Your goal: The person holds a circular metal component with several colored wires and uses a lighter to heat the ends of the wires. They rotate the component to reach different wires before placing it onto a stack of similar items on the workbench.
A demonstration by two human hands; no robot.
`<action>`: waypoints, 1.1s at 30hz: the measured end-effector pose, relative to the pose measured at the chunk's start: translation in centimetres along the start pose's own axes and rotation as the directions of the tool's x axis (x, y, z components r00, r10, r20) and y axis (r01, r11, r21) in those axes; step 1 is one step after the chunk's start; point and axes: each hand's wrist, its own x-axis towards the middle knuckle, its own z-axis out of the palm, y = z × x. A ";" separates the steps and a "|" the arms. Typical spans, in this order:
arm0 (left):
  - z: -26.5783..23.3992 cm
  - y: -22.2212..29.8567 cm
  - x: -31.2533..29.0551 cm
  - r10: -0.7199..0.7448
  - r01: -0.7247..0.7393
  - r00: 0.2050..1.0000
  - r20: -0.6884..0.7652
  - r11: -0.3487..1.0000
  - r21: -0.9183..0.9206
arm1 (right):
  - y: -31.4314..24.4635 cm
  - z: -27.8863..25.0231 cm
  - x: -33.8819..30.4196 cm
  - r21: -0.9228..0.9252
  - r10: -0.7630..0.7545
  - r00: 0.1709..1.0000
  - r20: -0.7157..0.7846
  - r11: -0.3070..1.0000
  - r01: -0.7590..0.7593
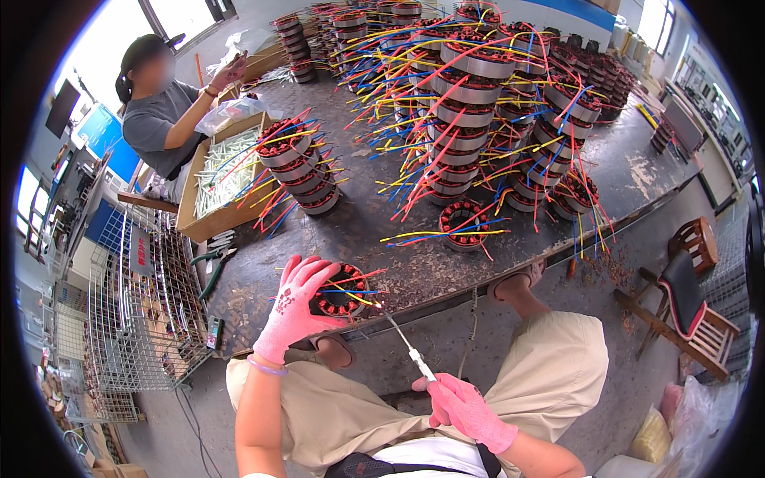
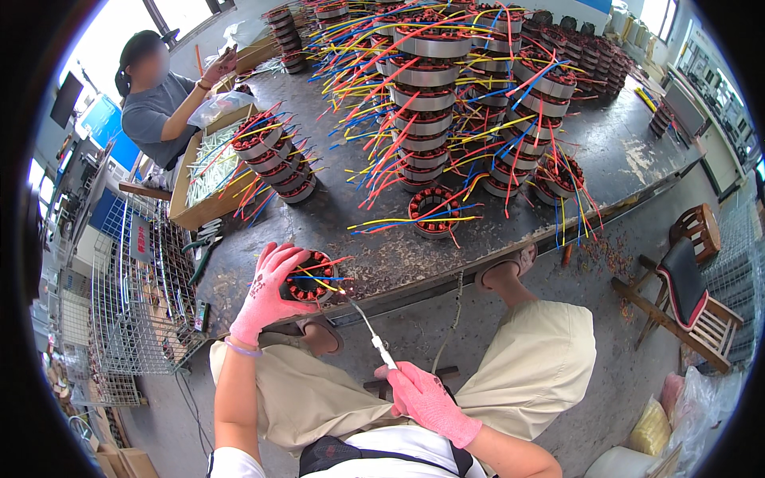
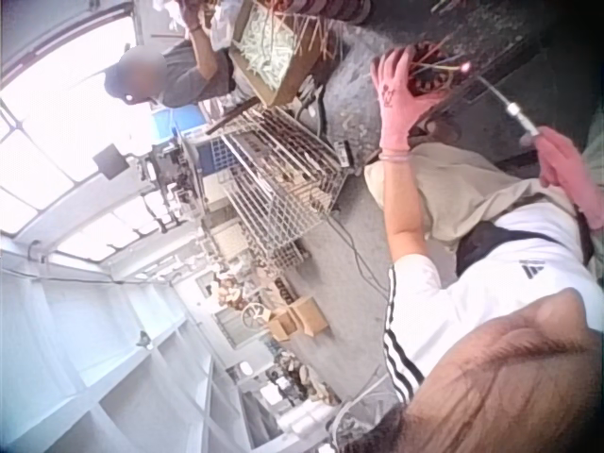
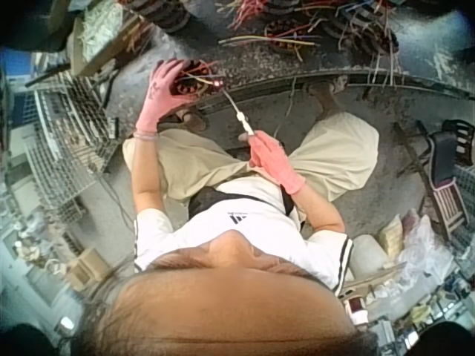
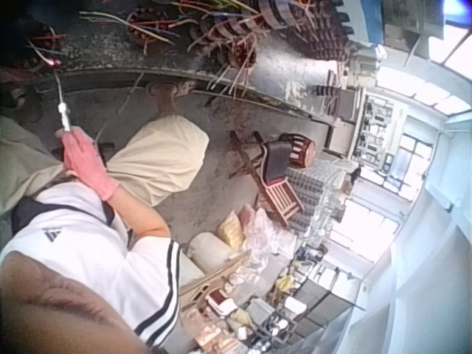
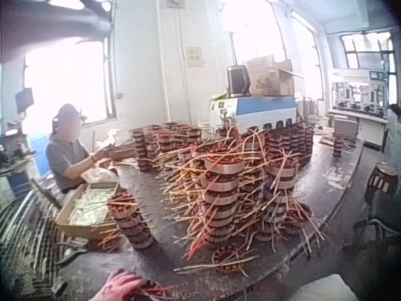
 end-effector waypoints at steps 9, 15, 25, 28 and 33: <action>0.0 0.0 0.0 0.002 -0.002 1.000 -0.006 1.000 -0.004 | -0.1 0.0 0.0 -0.007 0.005 1.000 -0.010 1.000 -0.005; -0.3 0.5 0.0 -0.029 0.029 1.000 -0.011 0.999 0.016 | 0.1 0.0 0.1 0.032 -0.004 1.000 -0.016 0.999 0.004; -0.4 0.4 0.2 0.033 -0.033 0.999 0.039 0.999 -0.007 | 0.9 -0.3 0.2 0.049 0.010 0.999 -0.035 0.999 -0.009; -0.3 0.2 0.4 0.046 -0.046 0.998 0.041 0.999 -0.005 | 1.0 -0.4 0.2 0.054 0.005 0.999 -0.033 0.999 -0.004; -0.2 0.2 0.4 0.040 -0.040 0.999 0.031 0.999 0.021 | 1.1 -0.7 0.2 0.062 -0.011 1.000 -0.023 0.998 0.013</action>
